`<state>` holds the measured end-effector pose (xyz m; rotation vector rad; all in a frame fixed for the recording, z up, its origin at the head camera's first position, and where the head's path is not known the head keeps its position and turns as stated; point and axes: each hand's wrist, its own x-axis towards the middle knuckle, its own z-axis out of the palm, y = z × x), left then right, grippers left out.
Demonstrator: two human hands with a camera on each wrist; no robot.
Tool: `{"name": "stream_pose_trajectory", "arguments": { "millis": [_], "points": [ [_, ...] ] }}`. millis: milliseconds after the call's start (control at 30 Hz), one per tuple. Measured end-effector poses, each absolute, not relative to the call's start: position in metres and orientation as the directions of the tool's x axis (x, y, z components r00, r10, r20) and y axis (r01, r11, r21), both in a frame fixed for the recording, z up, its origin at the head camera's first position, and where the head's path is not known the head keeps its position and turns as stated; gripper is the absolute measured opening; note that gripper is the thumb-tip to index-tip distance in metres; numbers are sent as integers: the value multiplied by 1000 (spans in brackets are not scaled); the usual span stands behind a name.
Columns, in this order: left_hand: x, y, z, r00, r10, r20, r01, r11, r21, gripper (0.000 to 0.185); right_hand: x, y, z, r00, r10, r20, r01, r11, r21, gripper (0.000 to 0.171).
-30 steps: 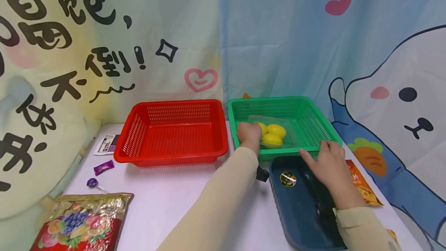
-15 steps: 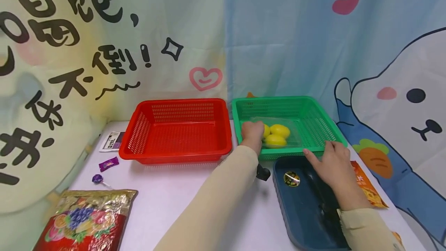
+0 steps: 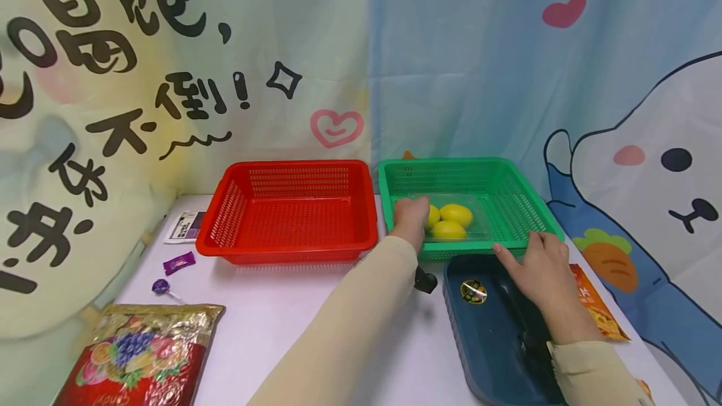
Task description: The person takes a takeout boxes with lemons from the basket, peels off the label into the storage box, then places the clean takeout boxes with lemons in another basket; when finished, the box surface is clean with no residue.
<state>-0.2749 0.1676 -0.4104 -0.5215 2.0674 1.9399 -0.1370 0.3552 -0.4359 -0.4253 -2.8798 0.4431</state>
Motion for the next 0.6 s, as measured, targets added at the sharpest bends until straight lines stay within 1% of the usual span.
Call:
{"name": "stream_pose_trajectory", "arguments": {
  "millis": [133, 233, 367, 467, 600],
  "points": [
    [-273, 166, -407, -908, -69, -413, -416, 49, 908, 57, -139, 356, -436, -943, 305, 135, 251, 916, -313, 98],
    [-270, 162, -404, -931, -33, -364, -365, 88, 927, 65, -141, 359, -436, -946, 294, 133, 242, 920, -308, 99],
    [-268, 151, -398, -970, 35, -240, -231, 166, 959, 70, -144, 362, -434, -952, 276, 134, 225, 925, -308, 99],
    [-267, 139, -393, -986, 85, -141, -121, 209, 970, 64, -146, 365, -432, -957, 255, 140, 205, 932, -298, 98],
    [-265, 119, -383, -990, 144, -17, 21, 261, 965, 58, -149, 370, -430, -961, 236, 144, 189, 941, -282, 99]
  ]
}}
